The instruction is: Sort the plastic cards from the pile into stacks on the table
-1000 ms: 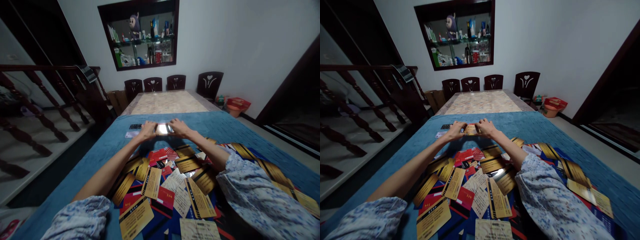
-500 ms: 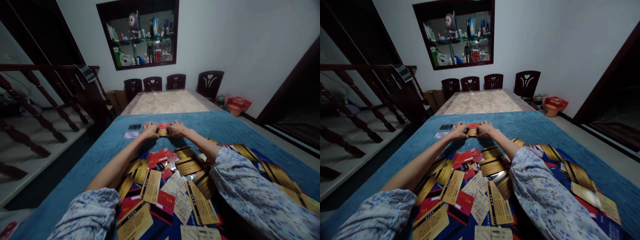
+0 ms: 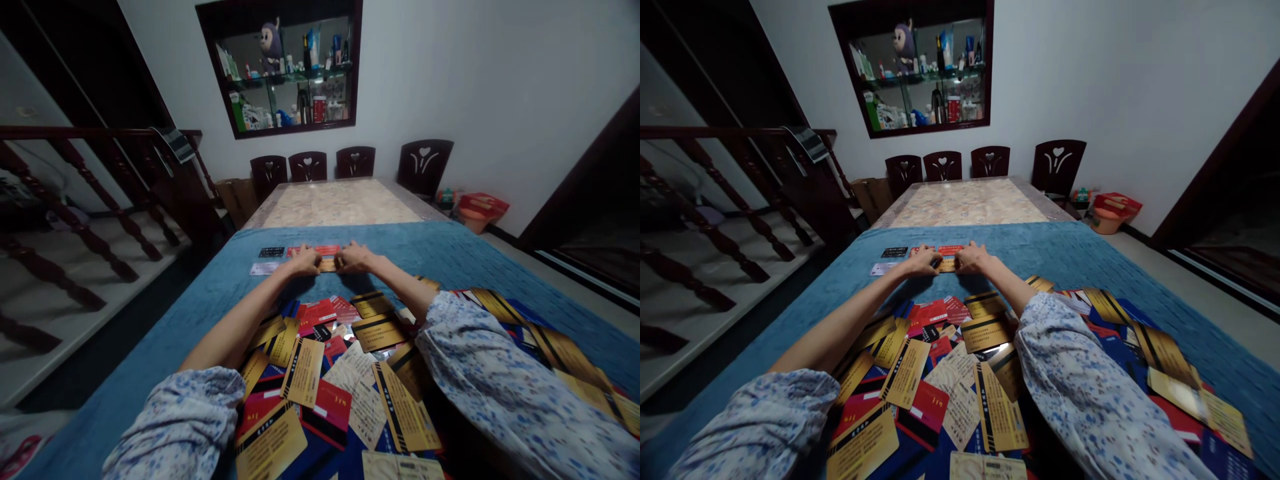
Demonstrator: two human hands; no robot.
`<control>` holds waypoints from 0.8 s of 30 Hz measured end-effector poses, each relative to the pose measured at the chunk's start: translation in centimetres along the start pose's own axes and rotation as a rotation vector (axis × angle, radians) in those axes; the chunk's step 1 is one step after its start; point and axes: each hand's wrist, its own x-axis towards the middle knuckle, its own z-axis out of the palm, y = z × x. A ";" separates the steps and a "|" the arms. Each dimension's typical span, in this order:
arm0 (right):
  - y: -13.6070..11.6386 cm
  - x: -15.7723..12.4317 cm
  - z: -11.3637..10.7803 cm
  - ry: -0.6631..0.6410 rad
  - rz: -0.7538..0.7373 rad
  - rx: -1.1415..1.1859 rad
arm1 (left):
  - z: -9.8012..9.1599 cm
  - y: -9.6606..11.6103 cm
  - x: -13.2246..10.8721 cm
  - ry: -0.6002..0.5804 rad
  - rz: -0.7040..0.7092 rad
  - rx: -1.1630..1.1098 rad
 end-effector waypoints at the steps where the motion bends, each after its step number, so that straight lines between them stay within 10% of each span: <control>1: 0.0 -0.1 0.0 0.002 0.001 0.001 | 0.0 0.0 -0.1 0.001 0.008 0.008; 24: -0.5 -0.6 -0.4 0.021 0.010 0.025 | 1.2 -0.1 -0.8 0.053 0.019 0.033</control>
